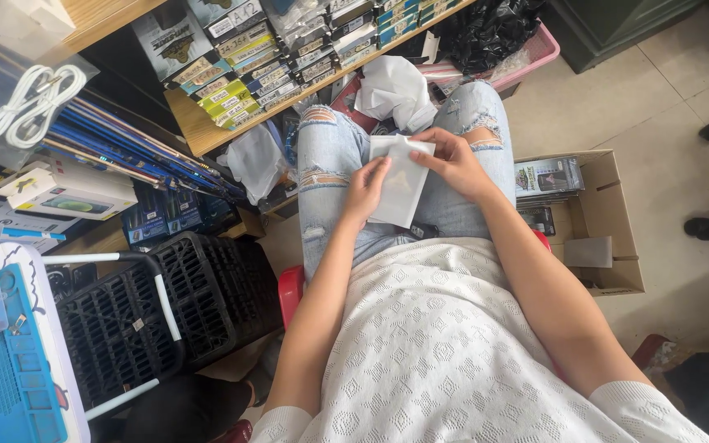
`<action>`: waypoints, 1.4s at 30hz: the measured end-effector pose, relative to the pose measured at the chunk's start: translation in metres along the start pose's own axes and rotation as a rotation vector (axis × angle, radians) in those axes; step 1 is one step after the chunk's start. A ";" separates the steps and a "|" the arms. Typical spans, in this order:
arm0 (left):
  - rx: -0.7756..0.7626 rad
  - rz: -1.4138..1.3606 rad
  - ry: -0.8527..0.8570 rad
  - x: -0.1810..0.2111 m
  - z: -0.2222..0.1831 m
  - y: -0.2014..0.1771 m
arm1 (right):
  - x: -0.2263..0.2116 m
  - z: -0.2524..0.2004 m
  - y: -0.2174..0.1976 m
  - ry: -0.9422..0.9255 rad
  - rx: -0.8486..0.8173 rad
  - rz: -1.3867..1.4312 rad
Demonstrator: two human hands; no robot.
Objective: The person is taking small electronic components or accessories from a bulk box and placing them into individual white protective sleeves.
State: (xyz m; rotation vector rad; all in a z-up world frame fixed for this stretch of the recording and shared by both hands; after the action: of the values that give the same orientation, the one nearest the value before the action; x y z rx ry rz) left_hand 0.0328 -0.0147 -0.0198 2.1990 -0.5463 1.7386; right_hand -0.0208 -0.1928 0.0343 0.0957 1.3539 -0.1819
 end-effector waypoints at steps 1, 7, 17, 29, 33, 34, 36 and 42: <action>0.015 0.003 -0.047 -0.012 0.008 -0.004 | 0.000 0.001 -0.003 -0.033 0.016 -0.006; -0.005 -0.023 -0.053 0.015 -0.005 0.005 | 0.009 0.001 -0.073 -0.032 0.296 0.033; -0.019 0.026 -0.203 0.013 -0.001 0.007 | 0.024 -0.113 -0.232 0.176 0.976 0.165; -0.068 0.158 -0.103 0.029 -0.015 0.013 | 0.244 -0.318 -0.330 0.465 0.957 -0.741; -0.058 0.186 -0.106 0.040 -0.022 0.017 | 0.268 -0.329 -0.315 0.578 0.885 -0.754; -0.057 0.191 -0.108 0.041 -0.023 0.018 | 0.281 -0.335 -0.317 0.615 0.861 -0.766; -0.056 0.199 -0.112 0.040 -0.022 0.019 | 0.290 -0.337 -0.311 0.653 0.837 -0.774; -0.056 0.233 -0.110 0.043 -0.024 0.022 | 0.310 -0.343 -0.312 0.844 0.710 -0.841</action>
State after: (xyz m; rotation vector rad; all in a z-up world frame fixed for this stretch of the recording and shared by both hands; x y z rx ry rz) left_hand 0.0104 -0.0288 0.0270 2.2779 -0.8991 1.6934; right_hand -0.3453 -0.4628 -0.3308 0.2063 2.0428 -1.4623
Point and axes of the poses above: each hand's wrist, its own z-axis towards the middle knuckle, its own y-axis out of the palm, x = y × z, the point moved 3 cm from there along z, towards the middle knuckle, and after that the axes turned 12 degrees about -y, right-handed, at the moved point
